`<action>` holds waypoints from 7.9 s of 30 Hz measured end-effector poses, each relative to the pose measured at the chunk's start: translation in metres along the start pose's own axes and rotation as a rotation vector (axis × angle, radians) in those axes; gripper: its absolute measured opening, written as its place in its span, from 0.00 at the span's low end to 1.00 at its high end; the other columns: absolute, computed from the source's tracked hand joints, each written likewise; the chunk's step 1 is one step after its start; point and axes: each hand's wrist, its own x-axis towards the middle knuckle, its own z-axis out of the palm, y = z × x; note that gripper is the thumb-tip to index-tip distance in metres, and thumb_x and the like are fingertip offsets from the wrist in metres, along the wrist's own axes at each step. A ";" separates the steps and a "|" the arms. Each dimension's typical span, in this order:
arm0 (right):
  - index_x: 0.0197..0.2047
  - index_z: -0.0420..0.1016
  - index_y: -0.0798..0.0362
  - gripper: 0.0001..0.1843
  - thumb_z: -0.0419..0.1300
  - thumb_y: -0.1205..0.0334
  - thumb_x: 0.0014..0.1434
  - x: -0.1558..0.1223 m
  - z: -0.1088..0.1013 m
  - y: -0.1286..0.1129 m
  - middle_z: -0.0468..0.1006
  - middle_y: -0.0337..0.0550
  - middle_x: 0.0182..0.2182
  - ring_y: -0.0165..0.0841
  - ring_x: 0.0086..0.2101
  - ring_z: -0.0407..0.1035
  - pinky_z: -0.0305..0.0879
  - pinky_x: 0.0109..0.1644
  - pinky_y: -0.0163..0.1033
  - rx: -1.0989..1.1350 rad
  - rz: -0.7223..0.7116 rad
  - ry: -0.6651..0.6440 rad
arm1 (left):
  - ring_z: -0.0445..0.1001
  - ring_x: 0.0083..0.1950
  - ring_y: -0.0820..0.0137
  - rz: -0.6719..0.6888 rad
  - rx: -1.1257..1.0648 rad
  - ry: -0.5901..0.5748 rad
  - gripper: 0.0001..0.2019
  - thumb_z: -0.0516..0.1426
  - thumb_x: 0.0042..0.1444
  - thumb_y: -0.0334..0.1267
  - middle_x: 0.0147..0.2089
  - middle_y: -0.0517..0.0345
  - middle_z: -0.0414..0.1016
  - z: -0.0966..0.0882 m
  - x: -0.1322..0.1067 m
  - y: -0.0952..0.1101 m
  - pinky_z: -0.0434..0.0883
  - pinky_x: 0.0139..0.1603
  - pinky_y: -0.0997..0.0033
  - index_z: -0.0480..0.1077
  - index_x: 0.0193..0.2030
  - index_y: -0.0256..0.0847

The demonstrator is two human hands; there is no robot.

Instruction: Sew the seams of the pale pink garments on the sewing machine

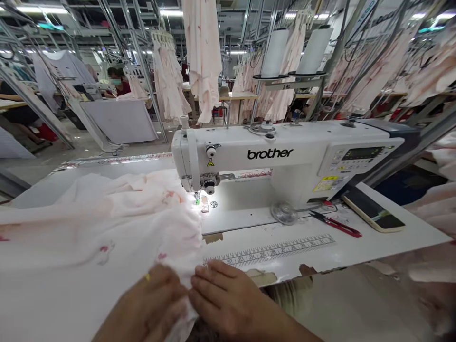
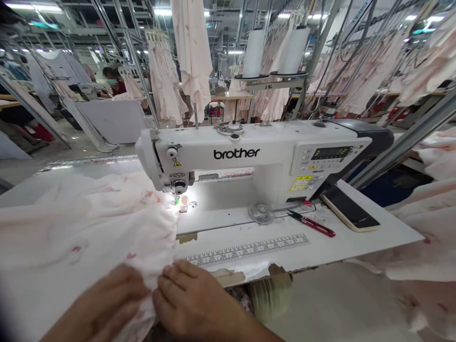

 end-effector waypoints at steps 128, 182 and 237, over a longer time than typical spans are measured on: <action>0.25 0.65 0.54 0.12 0.59 0.72 0.59 0.051 0.043 0.130 0.75 0.34 0.26 0.27 0.25 0.64 0.47 0.28 0.37 0.079 0.157 -0.362 | 0.72 0.37 0.65 0.009 0.223 -0.212 0.15 0.45 0.62 0.30 0.33 0.56 0.75 -0.008 0.141 -0.140 0.70 0.43 0.66 0.68 0.29 0.42; 0.45 0.79 0.45 0.10 0.59 0.64 0.62 0.038 0.003 0.152 0.79 0.34 0.34 0.28 0.30 0.68 0.55 0.33 0.35 0.363 -0.006 -0.509 | 0.70 0.36 0.67 0.108 0.328 0.066 0.09 0.49 0.66 0.31 0.37 0.56 0.71 0.029 0.088 -0.060 0.69 0.39 0.66 0.71 0.45 0.40; 0.40 0.73 0.53 0.12 0.52 0.58 0.71 0.042 0.012 0.149 0.73 0.40 0.35 0.33 0.35 0.60 0.49 0.55 0.41 0.131 0.052 -0.432 | 0.75 0.44 0.60 0.239 0.534 -0.002 0.16 0.48 0.55 0.19 0.43 0.49 0.79 0.027 0.110 -0.087 0.68 0.48 0.58 0.72 0.43 0.34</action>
